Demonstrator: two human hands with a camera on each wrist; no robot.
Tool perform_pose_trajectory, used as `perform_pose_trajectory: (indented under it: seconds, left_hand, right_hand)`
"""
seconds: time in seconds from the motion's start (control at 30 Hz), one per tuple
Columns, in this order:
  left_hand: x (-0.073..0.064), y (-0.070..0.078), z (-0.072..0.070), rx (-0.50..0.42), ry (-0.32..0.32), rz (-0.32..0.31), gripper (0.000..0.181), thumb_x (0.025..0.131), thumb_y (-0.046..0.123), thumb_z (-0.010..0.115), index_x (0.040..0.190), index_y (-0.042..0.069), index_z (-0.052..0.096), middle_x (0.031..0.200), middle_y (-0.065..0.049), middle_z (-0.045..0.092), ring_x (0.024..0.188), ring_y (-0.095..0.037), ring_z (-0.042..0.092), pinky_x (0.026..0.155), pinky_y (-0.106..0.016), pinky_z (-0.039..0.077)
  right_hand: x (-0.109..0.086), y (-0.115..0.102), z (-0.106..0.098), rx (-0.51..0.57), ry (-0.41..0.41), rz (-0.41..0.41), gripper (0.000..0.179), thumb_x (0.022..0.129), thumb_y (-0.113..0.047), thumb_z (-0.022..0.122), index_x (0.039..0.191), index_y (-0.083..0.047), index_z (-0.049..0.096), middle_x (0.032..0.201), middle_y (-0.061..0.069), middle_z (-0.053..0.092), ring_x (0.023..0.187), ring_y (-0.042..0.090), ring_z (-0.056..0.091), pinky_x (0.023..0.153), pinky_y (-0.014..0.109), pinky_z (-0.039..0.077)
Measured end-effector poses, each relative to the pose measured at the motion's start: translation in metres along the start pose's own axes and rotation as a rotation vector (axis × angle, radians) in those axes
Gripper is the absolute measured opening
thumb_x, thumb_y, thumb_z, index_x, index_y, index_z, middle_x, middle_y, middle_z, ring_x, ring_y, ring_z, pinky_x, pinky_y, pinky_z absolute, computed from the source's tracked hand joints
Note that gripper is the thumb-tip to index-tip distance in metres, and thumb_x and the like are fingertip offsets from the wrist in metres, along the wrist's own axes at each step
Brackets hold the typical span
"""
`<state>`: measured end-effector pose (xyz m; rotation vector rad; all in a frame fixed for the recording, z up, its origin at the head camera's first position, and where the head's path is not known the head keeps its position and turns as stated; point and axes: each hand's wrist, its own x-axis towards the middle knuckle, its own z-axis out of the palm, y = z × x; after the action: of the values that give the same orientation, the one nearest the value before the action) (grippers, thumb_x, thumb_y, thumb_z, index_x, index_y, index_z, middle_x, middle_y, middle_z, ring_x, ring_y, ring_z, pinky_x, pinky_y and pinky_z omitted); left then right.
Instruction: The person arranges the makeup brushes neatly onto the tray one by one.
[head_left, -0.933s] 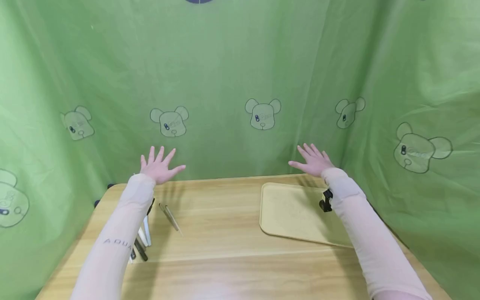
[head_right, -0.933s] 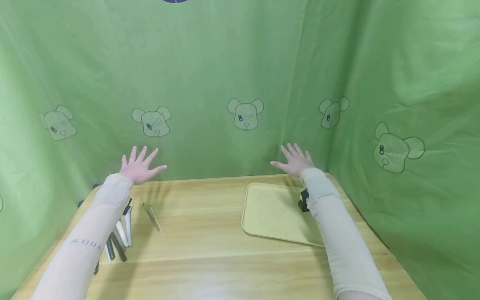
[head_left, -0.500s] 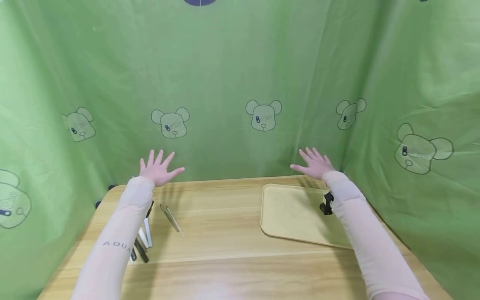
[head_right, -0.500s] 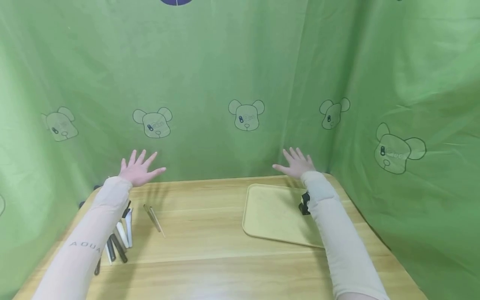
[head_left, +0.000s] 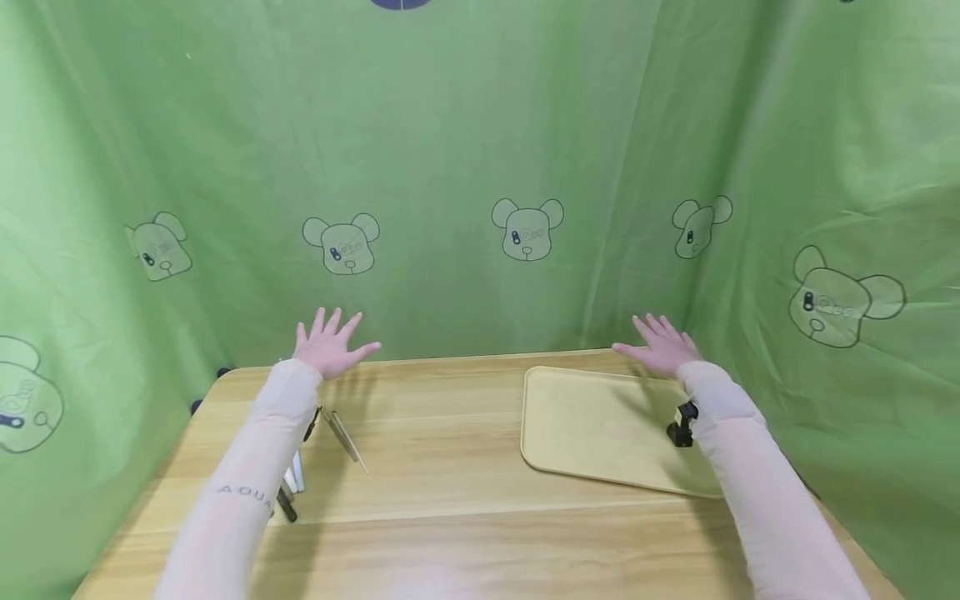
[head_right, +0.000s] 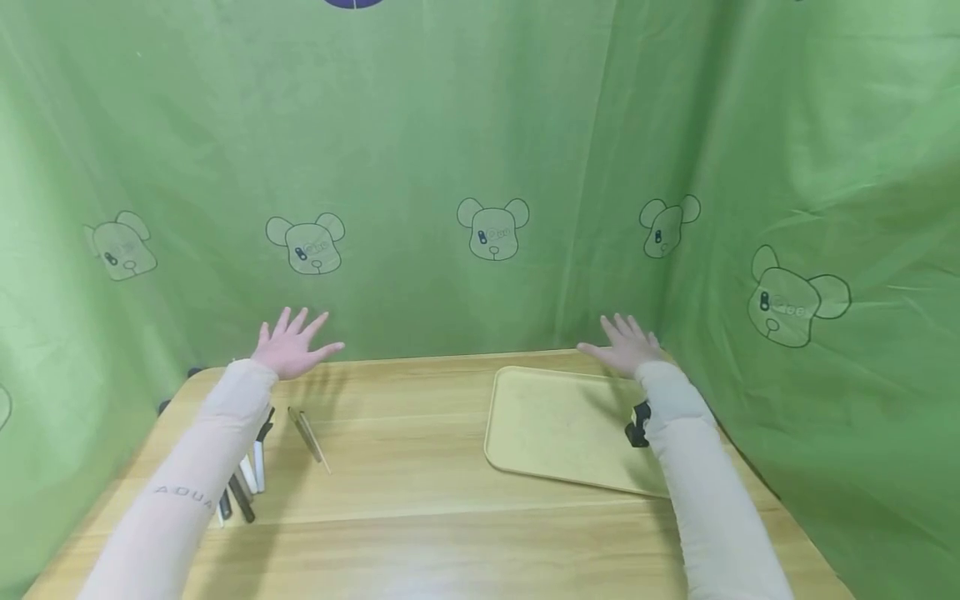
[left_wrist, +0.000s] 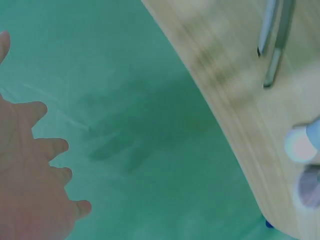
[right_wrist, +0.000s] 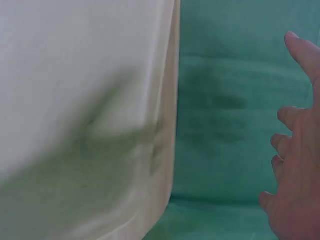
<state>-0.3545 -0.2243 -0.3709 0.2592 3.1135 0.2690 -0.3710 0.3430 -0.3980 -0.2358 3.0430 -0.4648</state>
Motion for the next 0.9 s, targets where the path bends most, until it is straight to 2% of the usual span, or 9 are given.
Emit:
perform_pose_trajectory:
  seconds: [0.17, 0.33, 0.57, 0.73, 0.9]
  left_hand:
    - [0.007, 0.014, 0.015, 0.017, 0.038, 0.059, 0.088, 0.090, 0.076, 0.030, 0.154, 0.016, 0.025, 0.162, -0.019, 0.015, 0.150, -0.044, 0.003, 0.115, -0.070, 0.002]
    - [0.007, 0.039, 0.026, -0.013, 0.047, 0.116, 0.080, 0.092, 0.068, 0.040, 0.151, 0.015, 0.034, 0.160, -0.018, 0.025, 0.150, -0.041, 0.009, 0.117, -0.066, 0.003]
    - [0.010, 0.073, 0.044, 0.014, 0.062, 0.219, 0.073, 0.093, 0.062, 0.045, 0.147, 0.014, 0.040, 0.155, -0.017, 0.036, 0.148, -0.039, 0.020, 0.118, -0.064, 0.012]
    - [0.015, 0.092, 0.063, 0.013, 0.049, 0.275, 0.073, 0.092, 0.064, 0.046, 0.146, 0.014, 0.043, 0.153, -0.015, 0.040, 0.147, -0.036, 0.026, 0.119, -0.062, 0.016]
    - [0.017, 0.109, 0.085, 0.014, 0.029, 0.332, 0.074, 0.091, 0.068, 0.043, 0.145, 0.018, 0.044, 0.151, -0.013, 0.044, 0.145, -0.035, 0.031, 0.118, -0.060, 0.022]
  right_hand:
    - [-0.013, 0.018, 0.004, 0.074, -0.006, 0.003, 0.095, 0.095, -0.064, 0.037, 0.152, 0.005, 0.005, 0.156, 0.036, -0.001, 0.142, 0.057, 0.002, 0.112, 0.071, 0.003]
    - [-0.023, 0.039, 0.014, 0.112, 0.001, 0.005, 0.093, 0.097, -0.057, 0.038, 0.149, 0.013, 0.007, 0.152, 0.042, 0.005, 0.140, 0.059, 0.008, 0.113, 0.069, 0.009]
    - [-0.036, 0.065, 0.027, 0.184, 0.042, 0.036, 0.092, 0.097, -0.054, 0.043, 0.147, 0.016, 0.011, 0.150, 0.043, 0.016, 0.137, 0.060, 0.016, 0.112, 0.067, 0.017]
    - [-0.044, 0.079, 0.034, 0.155, 0.054, 0.067, 0.091, 0.098, -0.055, 0.041, 0.146, 0.017, 0.014, 0.145, 0.045, 0.021, 0.132, 0.064, 0.020, 0.108, 0.070, 0.022]
    - [-0.051, 0.091, 0.044, 0.110, 0.095, 0.069, 0.083, 0.098, -0.050, 0.044, 0.139, 0.021, 0.029, 0.128, 0.046, 0.045, 0.117, 0.061, 0.044, 0.097, 0.067, 0.040]
